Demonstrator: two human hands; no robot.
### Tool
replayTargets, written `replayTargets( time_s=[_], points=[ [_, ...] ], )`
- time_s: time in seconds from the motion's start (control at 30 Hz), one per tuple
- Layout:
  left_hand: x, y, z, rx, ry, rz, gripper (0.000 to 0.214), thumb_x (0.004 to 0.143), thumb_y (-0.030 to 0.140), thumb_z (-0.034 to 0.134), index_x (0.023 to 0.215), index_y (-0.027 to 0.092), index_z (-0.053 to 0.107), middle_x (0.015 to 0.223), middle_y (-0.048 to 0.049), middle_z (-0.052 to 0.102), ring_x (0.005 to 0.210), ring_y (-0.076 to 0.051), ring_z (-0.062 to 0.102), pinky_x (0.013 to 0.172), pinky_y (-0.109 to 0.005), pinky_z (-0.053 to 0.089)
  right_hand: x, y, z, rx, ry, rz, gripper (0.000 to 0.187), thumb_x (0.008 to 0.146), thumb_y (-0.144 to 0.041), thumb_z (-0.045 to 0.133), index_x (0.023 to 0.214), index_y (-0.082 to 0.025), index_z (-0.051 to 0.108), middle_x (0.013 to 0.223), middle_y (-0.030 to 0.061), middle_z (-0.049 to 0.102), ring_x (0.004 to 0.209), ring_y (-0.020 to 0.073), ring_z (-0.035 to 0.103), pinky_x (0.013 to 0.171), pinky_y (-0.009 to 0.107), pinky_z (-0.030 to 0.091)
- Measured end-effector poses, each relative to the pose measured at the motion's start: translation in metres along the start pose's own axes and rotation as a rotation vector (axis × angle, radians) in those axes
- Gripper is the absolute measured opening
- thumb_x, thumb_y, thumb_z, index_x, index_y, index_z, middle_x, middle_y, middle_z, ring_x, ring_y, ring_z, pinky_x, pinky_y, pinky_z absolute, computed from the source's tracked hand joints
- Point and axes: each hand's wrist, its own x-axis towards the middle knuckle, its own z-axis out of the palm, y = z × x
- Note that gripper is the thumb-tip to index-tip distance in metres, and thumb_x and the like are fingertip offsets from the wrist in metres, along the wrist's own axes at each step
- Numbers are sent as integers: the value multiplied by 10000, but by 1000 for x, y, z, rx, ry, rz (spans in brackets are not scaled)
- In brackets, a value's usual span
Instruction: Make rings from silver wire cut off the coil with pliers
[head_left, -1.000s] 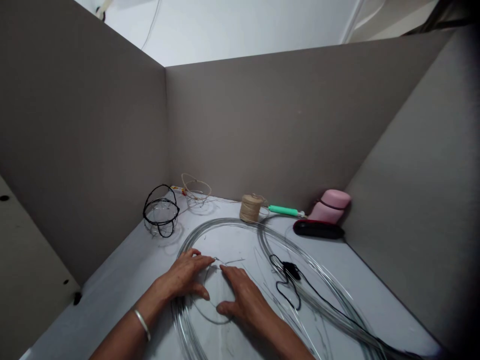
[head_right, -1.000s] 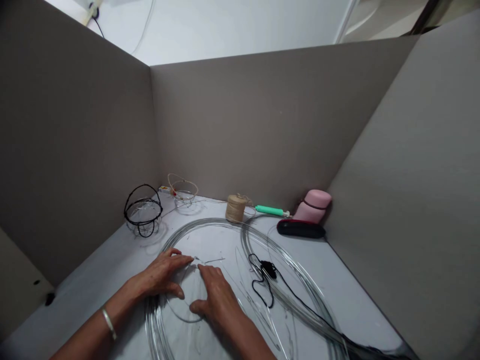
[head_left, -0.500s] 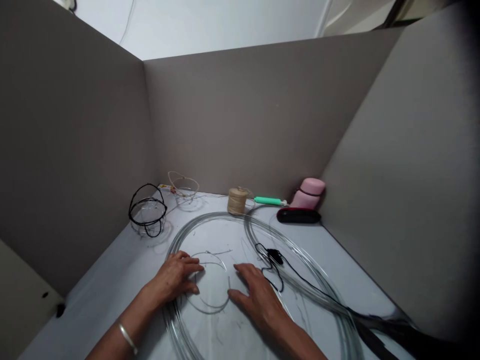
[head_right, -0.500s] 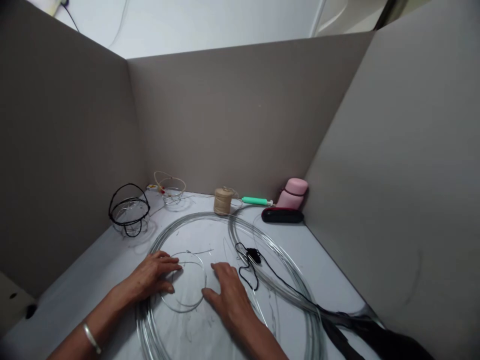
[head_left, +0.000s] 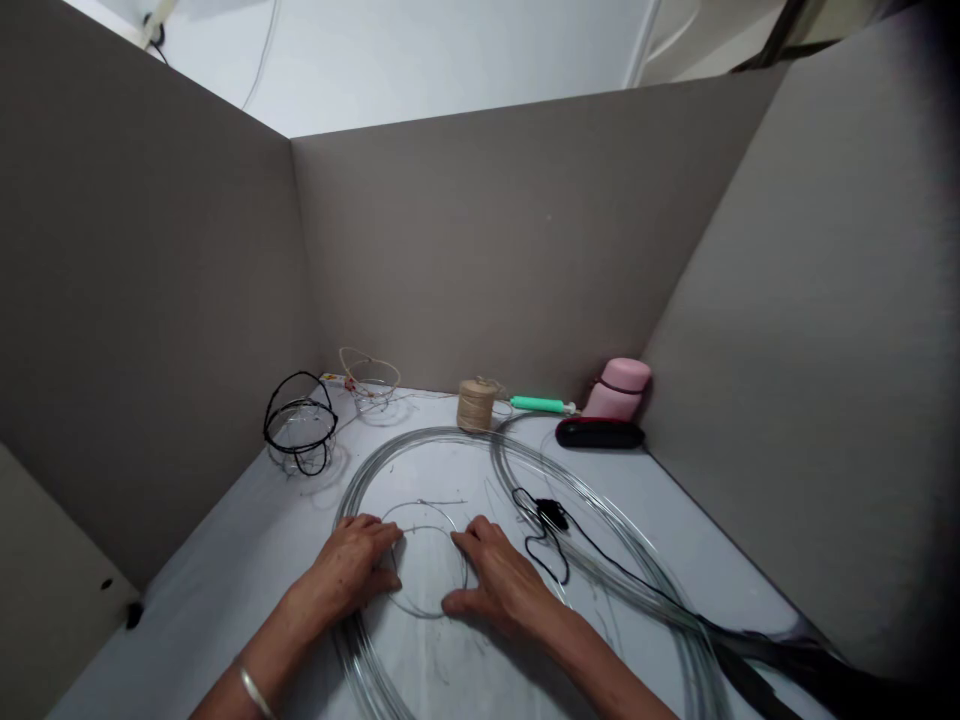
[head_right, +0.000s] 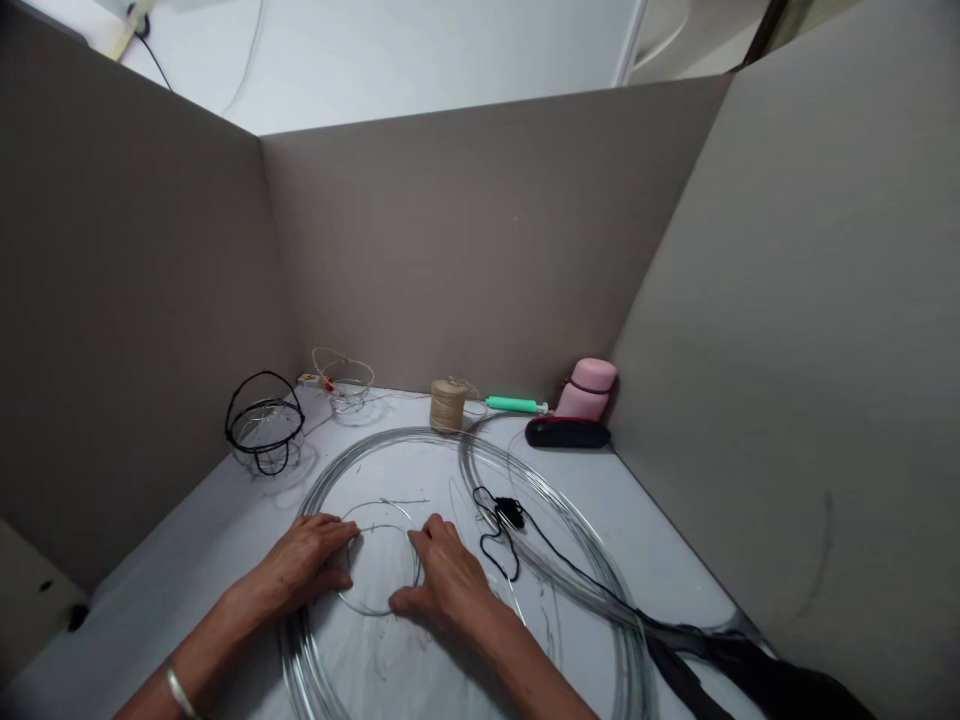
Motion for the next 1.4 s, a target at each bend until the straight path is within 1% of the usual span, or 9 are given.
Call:
replayTargets(
  time_s=[0.2,0.4,0.57,0.7,0.8,0.9,1.0,1.27,1.4],
  points=[
    [3,-5,8,-18,19,1,726,585,383,697,1231,244,395,1256,-61,456,1052,-270,414,872,-392,332,7,-4,11,-74,78,-23,331,635,-355,612,915,-186,564,946,77,461,893,239,464,726,324,366],
    [3,-3,13,-21,47,-12,676,552,554,649,1122,221,500,1224,-95,452,1049,-298,400,870,-416,341,17,-24,14,-123,89,30,257,706,-315,532,917,-175,574,982,119,491,950,267,466,754,340,370],
    [5,-2,17,-55,101,-116,763,527,504,692,1177,196,438,1156,-99,462,1010,-265,428,853,-368,367,19,-29,16,-142,83,85,283,731,-313,498,933,-132,578,962,157,529,939,292,495,758,367,374],
    [7,-3,16,-56,109,-131,759,514,541,680,1148,185,460,1072,-84,509,975,-261,446,837,-370,371,14,-18,17,-68,114,52,261,758,-333,458,897,-150,583,887,115,550,854,244,526,727,329,379],
    [8,-3,14,-35,95,-134,711,536,519,678,1139,202,476,1073,-74,534,985,-255,449,844,-358,362,12,-6,18,123,165,52,223,726,-317,490,856,-164,586,783,55,548,726,187,533,653,284,388],
    [8,-2,14,-5,94,-155,689,582,455,675,1185,212,444,1071,-63,555,990,-242,452,837,-337,363,12,6,19,260,252,50,249,683,-235,504,901,-143,583,741,29,533,672,158,524,643,270,397],
    [9,0,15,16,94,-163,686,613,432,661,1212,196,422,1061,-66,570,996,-239,451,835,-333,359,13,15,21,291,308,44,235,688,-225,485,880,-138,590,749,32,528,668,155,524,646,275,405],
    [8,5,13,46,63,-167,604,646,401,640,1191,227,445,1057,-53,582,1001,-235,454,828,-331,345,13,21,23,337,323,57,197,704,-223,472,824,-158,613,754,31,564,678,148,544,637,255,404],
    [7,1,14,25,118,-119,447,723,350,559,1144,216,491,1045,-58,579,974,-216,474,824,-317,360,10,22,19,323,350,99,205,760,-247,417,776,-166,605,730,37,602,683,155,556,617,250,395]
  ],
)
